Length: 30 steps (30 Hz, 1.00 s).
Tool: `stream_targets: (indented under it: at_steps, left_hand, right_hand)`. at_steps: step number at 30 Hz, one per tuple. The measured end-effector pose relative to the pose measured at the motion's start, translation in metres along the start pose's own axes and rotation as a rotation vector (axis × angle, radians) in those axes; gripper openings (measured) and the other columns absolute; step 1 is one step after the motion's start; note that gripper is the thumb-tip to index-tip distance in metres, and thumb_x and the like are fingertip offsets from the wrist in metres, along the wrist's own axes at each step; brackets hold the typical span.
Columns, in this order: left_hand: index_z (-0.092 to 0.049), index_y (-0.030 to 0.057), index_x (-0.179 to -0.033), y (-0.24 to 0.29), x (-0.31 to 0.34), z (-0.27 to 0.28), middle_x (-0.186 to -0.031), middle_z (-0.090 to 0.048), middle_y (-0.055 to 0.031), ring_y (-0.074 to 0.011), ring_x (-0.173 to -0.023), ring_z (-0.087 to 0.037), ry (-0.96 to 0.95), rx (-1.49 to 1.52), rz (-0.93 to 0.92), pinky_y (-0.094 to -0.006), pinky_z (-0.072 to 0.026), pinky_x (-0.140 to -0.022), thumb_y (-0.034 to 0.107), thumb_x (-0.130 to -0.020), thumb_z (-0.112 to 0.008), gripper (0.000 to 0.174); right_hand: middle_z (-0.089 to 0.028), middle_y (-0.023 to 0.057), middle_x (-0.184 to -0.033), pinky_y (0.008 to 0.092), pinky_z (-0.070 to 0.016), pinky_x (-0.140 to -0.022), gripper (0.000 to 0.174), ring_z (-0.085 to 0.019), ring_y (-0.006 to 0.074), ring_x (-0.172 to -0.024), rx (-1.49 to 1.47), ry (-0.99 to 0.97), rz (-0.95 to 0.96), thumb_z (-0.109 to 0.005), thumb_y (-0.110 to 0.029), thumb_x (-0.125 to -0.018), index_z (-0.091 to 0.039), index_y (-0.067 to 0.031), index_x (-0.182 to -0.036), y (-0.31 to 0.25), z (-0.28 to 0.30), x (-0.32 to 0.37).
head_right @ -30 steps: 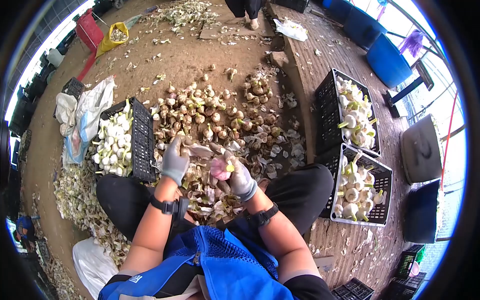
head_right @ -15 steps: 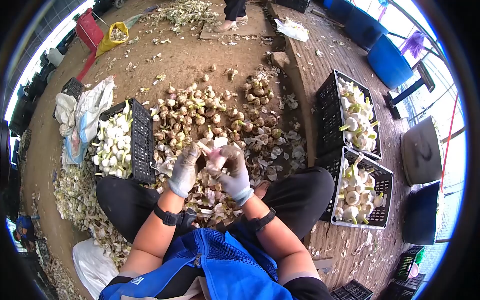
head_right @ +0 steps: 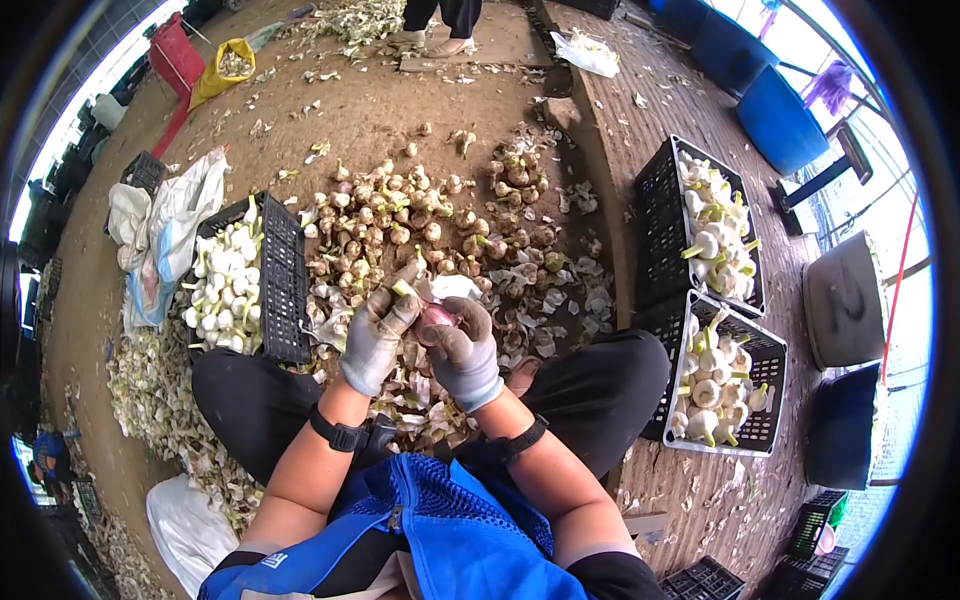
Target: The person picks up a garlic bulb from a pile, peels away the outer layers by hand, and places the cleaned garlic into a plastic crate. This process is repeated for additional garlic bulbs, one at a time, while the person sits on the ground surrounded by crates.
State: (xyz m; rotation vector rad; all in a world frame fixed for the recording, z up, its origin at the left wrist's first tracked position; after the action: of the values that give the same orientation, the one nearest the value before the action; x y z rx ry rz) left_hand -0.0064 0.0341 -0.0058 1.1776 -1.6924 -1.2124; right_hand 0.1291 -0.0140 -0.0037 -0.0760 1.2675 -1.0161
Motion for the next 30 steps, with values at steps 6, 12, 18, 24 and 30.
stream_targets:
  at_steps: [6,12,18,24,30]
  left_hand:
    - [-0.041,0.0011,-0.137,0.007,0.003,-0.002,-0.121,-0.058,-0.0062,-0.0123,-0.107,-0.055,0.058,-0.150,-0.210,-0.0256,-0.0424,-0.095,0.011,-0.095,-0.053,0.045]
    - [-0.055,0.0020,-0.119,0.001,0.008,0.002,-0.110,-0.062,-0.0065,-0.0155,-0.100,-0.059,0.117,-0.172,-0.303,-0.0293,-0.0464,-0.090,0.004,-0.094,-0.050,0.026]
    - [-0.057,0.0036,-0.095,0.024,0.019,-0.013,-0.090,-0.062,-0.0066,-0.0162,-0.086,-0.060,-0.155,-0.523,-0.338,-0.0282,-0.0483,-0.080,-0.009,-0.083,-0.048,0.020]
    - [-0.057,0.0032,-0.106,0.008,-0.011,0.020,-0.095,-0.060,-0.0066,-0.0180,-0.091,-0.059,-0.015,-0.402,-0.202,-0.0296,-0.0479,-0.084,-0.013,-0.081,-0.043,0.033]
    - [-0.046,0.0110,-0.130,0.004,-0.005,0.027,-0.125,-0.050,-0.0158,-0.0319,-0.110,-0.057,0.010,-1.362,0.259,-0.0319,-0.0507,-0.088,-0.007,-0.077,-0.063,0.059]
  right_hand:
    - [-0.054,0.0165,-0.109,0.0383,-0.0507,-0.079,0.042,-0.058,0.0341,-0.096,0.000,0.041,0.009,-0.073,0.004,-0.065,-0.056,-0.0178,-0.097,0.002,0.000,0.000]
    - [-0.053,0.0098,-0.120,0.0351,-0.0442,-0.094,0.056,-0.052,0.0202,-0.112,-1.087,-0.019,-0.666,-0.069,0.000,-0.078,-0.044,-0.0067,-0.128,0.015,-0.012,0.011]
    - [-0.055,0.0077,-0.118,0.0299,-0.0425,-0.093,0.056,-0.053,0.0149,-0.109,-0.992,-0.196,-0.965,-0.042,-0.043,-0.098,-0.039,-0.0017,-0.136,0.041,-0.013,0.026]
    - [-0.060,0.0116,-0.103,0.0240,-0.0500,-0.054,0.090,-0.063,0.0177,-0.077,-1.587,-0.513,-0.936,-0.056,-0.054,-0.086,-0.013,-0.0061,-0.149,0.019,-0.016,0.021]
    - [-0.058,0.0037,-0.102,0.0257,-0.0444,-0.085,0.052,-0.055,0.0114,-0.095,-1.418,-0.212,-0.891,-0.046,-0.029,-0.099,-0.034,0.0003,-0.140,0.028,-0.018,0.023]
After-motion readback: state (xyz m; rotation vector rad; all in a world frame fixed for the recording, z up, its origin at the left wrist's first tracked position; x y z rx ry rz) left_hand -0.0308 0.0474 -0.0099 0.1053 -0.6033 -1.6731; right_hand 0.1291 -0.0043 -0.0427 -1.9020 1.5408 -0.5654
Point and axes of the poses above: each hand's wrist, its own x-axis away from the middle knuckle, its own z-axis out of the back of the hand, y = z × x, the point moved 3 cm from there along -x, towards the middle knuckle
